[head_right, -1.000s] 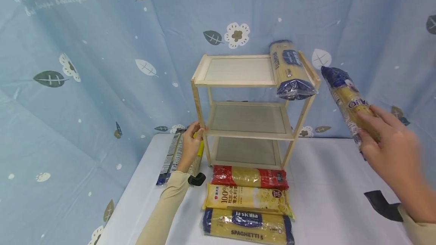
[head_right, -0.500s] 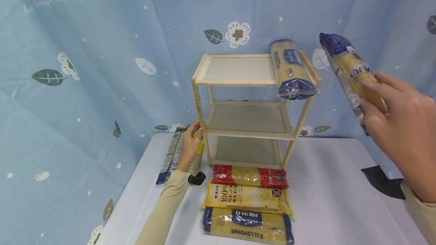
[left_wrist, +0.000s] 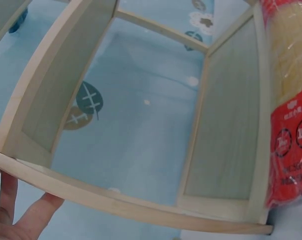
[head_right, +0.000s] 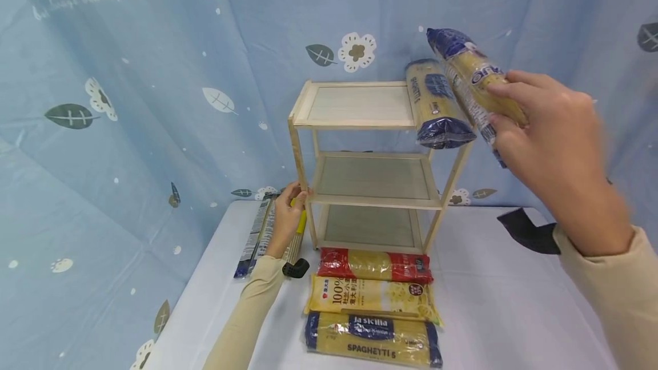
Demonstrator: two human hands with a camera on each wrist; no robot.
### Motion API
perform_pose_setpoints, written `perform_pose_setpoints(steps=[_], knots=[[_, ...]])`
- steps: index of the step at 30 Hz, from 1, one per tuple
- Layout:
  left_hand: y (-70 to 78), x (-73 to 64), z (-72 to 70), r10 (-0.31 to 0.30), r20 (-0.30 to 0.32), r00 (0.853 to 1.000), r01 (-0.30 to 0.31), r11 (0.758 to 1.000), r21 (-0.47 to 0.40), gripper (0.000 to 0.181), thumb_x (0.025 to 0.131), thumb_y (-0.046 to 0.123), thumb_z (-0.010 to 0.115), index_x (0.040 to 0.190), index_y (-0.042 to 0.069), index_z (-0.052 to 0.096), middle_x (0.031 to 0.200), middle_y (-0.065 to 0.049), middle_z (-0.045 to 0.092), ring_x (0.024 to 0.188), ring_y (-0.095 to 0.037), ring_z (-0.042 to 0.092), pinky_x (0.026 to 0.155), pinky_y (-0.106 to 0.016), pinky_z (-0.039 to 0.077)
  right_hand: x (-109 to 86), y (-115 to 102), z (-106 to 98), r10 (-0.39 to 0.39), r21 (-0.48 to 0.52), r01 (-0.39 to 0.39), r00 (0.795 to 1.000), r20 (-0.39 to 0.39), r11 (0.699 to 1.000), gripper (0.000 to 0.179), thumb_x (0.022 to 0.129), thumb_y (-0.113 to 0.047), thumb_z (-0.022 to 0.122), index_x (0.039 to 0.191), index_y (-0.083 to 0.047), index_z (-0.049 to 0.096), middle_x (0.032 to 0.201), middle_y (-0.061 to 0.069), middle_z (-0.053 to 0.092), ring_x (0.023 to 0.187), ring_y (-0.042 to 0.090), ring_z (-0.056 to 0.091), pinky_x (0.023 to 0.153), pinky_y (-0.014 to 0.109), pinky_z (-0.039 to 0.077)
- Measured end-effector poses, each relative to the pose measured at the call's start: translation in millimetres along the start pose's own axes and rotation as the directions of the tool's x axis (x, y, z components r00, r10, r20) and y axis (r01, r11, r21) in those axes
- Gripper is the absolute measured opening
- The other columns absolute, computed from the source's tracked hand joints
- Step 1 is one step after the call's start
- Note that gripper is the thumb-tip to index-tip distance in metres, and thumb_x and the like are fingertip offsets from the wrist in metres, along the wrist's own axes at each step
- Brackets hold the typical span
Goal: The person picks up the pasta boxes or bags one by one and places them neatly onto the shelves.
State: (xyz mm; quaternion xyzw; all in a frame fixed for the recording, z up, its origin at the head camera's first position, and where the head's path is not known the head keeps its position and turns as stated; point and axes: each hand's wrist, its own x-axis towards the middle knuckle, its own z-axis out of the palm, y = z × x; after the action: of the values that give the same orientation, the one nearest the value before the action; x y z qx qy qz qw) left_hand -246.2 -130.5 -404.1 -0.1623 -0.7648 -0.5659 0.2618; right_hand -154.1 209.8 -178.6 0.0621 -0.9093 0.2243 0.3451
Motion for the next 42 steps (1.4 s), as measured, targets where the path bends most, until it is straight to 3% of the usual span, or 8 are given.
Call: perform_pose_setpoints(steps=[5,7,12,18,24,27,31,42], knots=[[-1.1,0.0,-1.5,-0.016,0.003,1.000,0.016,1.000,0.005,0.023,0.096,0.006,0.054,0.116,-0.002,0.061,0.101,-0.019,0.067,0.097,-0.034,0.058,0.084,-0.050,0.044,13.5,-17.4,6.3,-0.093,-0.007,0.094,0.996,0.013,0.996,0.035,0.093,-0.001,0.051,0.127,0.004,0.057,0.140,0.021,0.045,0.103,0.051,0.055,0.061,0.040,0.052],[-1.8,-0.8,-1.5,-0.025,0.001,1.000,0.025,1.000,0.007,0.023,0.096,0.006,0.054,0.116,-0.003,0.061,0.101,-0.020,0.066,0.097,-0.033,0.058,0.084,-0.050,0.044,19.1,-23.8,8.7,-0.112,-0.004,0.112,0.993,0.037,0.994,0.035,0.093,-0.001,0.050,0.126,0.004,0.058,0.138,0.021,0.047,0.101,0.049,0.056,0.046,0.027,0.041],[-2.2,-2.7,-0.7,-0.014,-0.004,1.000,0.014,1.000,0.004,0.023,0.095,0.002,0.054,0.116,-0.005,0.060,0.100,-0.021,0.066,0.096,-0.034,0.059,0.084,-0.051,0.045,30.3,-38.6,18.6,-0.111,0.055,0.106,0.989,0.097,0.993,0.037,0.090,0.000,0.048,0.125,0.003,0.060,0.135,0.022,0.050,0.103,0.046,0.056,0.040,0.024,0.028],[-2.6,-0.4,0.5,0.021,-0.014,1.000,-0.021,1.000,0.014,0.022,0.094,-0.002,0.054,0.115,-0.006,0.060,0.098,-0.022,0.066,0.094,-0.035,0.059,0.084,-0.053,0.044,46.8,-55.7,38.8,-0.140,0.017,0.139,0.982,0.129,0.990,0.045,0.083,0.003,0.044,0.123,-0.004,0.063,0.127,0.021,0.057,0.042,0.021,0.027,0.039,0.029,0.018],[-1.0,0.7,1.1,0.011,-0.005,1.000,-0.012,1.000,-0.006,0.024,0.095,0.002,0.054,0.117,-0.006,0.060,0.099,-0.022,0.066,0.095,-0.035,0.058,0.086,-0.053,0.043,62.3,-67.4,66.5,-0.146,-0.005,0.149,0.975,0.165,0.989,0.061,0.068,0.009,0.036,0.119,-0.004,0.067,0.096,0.024,0.066,0.046,0.016,0.014,0.041,0.031,0.014],[-0.5,-0.6,1.3,-0.003,0.001,1.000,0.003,1.000,-0.008,0.025,0.096,0.004,0.054,0.118,-0.005,0.060,0.099,-0.021,0.067,0.096,-0.035,0.058,0.087,-0.052,0.043,64.1,-71.8,83.4,-0.173,-0.057,0.186,0.969,0.175,0.981,0.032,0.065,0.008,0.037,0.074,0.000,0.066,0.055,0.010,0.039,0.050,0.015,0.011,0.043,0.030,0.013],[0.0,-1.6,1.7,0.004,0.002,1.000,-0.004,1.000,-0.018,0.023,0.095,0.003,0.054,0.116,-0.005,0.061,0.098,-0.022,0.066,0.094,-0.036,0.058,0.085,-0.053,0.043,60.7,-75.6,98.5,-0.185,-0.150,0.217,0.962,0.201,0.965,0.029,0.061,0.006,0.037,0.062,-0.017,0.019,0.063,-0.002,0.011,0.055,0.014,0.009,0.048,0.030,0.011],[-0.7,1.6,1.3,0.023,-0.021,1.000,-0.023,0.999,0.027,0.022,0.095,0.001,0.054,0.115,-0.005,0.061,0.097,-0.021,0.067,0.092,-0.033,0.059,0.078,-0.046,0.045,62.0,-83.4,104.8,-0.063,-0.234,0.106,0.981,0.186,0.966,0.016,0.062,0.003,0.037,0.059,-0.011,0.030,0.062,0.003,0.021,0.055,0.018,0.016,0.047,0.032,0.013]])
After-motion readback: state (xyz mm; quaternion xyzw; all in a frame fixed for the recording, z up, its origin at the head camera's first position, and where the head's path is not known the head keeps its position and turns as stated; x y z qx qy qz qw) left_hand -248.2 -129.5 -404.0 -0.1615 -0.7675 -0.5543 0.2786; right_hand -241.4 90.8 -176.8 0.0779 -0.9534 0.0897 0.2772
